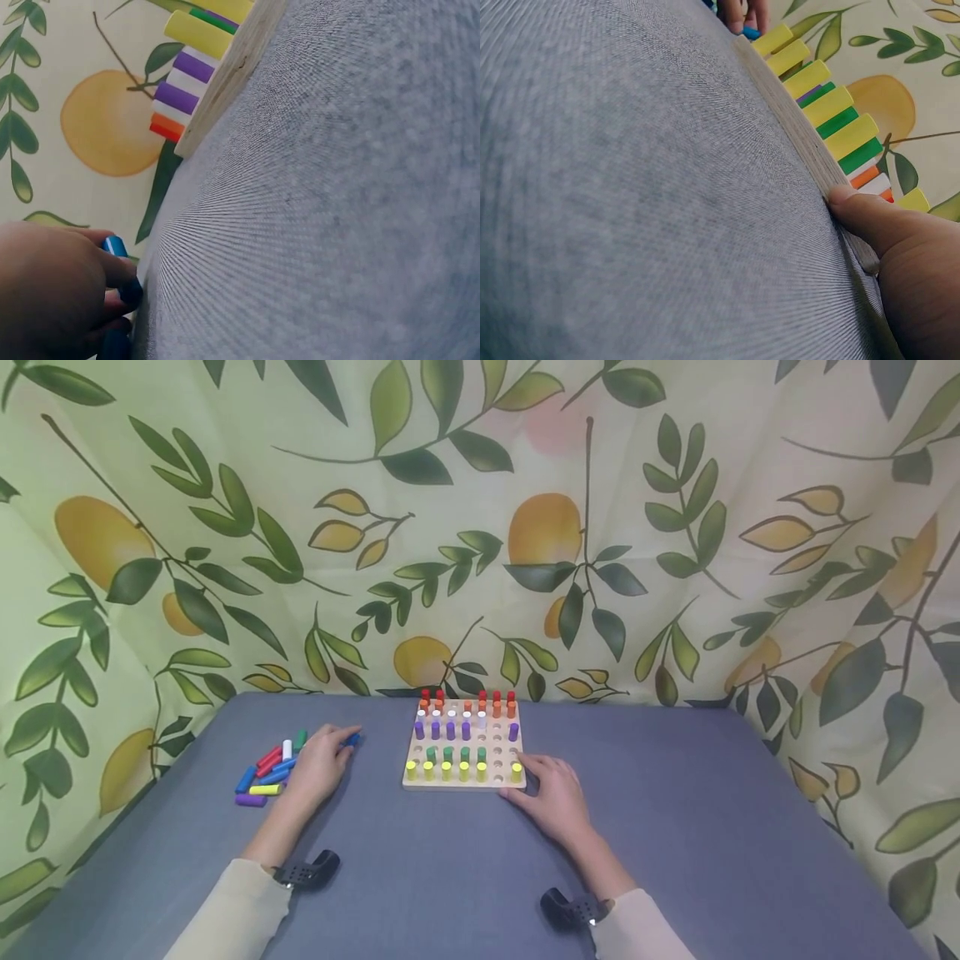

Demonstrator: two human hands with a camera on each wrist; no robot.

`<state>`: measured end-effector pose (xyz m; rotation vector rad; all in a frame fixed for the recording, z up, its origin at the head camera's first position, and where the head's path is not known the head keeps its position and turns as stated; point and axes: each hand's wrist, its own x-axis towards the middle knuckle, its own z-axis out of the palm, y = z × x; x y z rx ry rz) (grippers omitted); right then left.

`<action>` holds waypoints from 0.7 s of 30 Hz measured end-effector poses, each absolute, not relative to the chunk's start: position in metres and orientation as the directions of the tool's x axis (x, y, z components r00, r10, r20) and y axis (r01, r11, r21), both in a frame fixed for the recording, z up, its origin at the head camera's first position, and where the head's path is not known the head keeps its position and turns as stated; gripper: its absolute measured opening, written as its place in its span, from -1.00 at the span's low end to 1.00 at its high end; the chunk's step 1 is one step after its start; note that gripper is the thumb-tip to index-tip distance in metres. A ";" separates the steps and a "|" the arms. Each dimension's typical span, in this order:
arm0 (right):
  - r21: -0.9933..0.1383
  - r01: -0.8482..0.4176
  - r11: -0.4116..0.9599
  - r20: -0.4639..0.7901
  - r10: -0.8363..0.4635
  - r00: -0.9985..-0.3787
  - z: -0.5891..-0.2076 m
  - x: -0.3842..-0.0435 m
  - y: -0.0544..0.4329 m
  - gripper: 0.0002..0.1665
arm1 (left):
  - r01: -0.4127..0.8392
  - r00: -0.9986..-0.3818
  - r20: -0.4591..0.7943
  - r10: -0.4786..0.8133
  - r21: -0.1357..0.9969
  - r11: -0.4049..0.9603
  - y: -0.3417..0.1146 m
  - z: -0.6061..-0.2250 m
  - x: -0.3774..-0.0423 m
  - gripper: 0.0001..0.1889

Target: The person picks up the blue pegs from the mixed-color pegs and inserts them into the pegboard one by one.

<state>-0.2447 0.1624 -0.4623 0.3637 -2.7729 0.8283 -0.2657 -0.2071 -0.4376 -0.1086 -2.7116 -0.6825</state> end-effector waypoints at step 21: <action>-0.519 -0.285 0.806 0.268 -0.164 -0.949 -0.463 -0.246 0.163 -0.15 | 0.097 -0.950 0.296 -0.100 0.583 0.807 -0.202 -0.432 -0.264 -0.70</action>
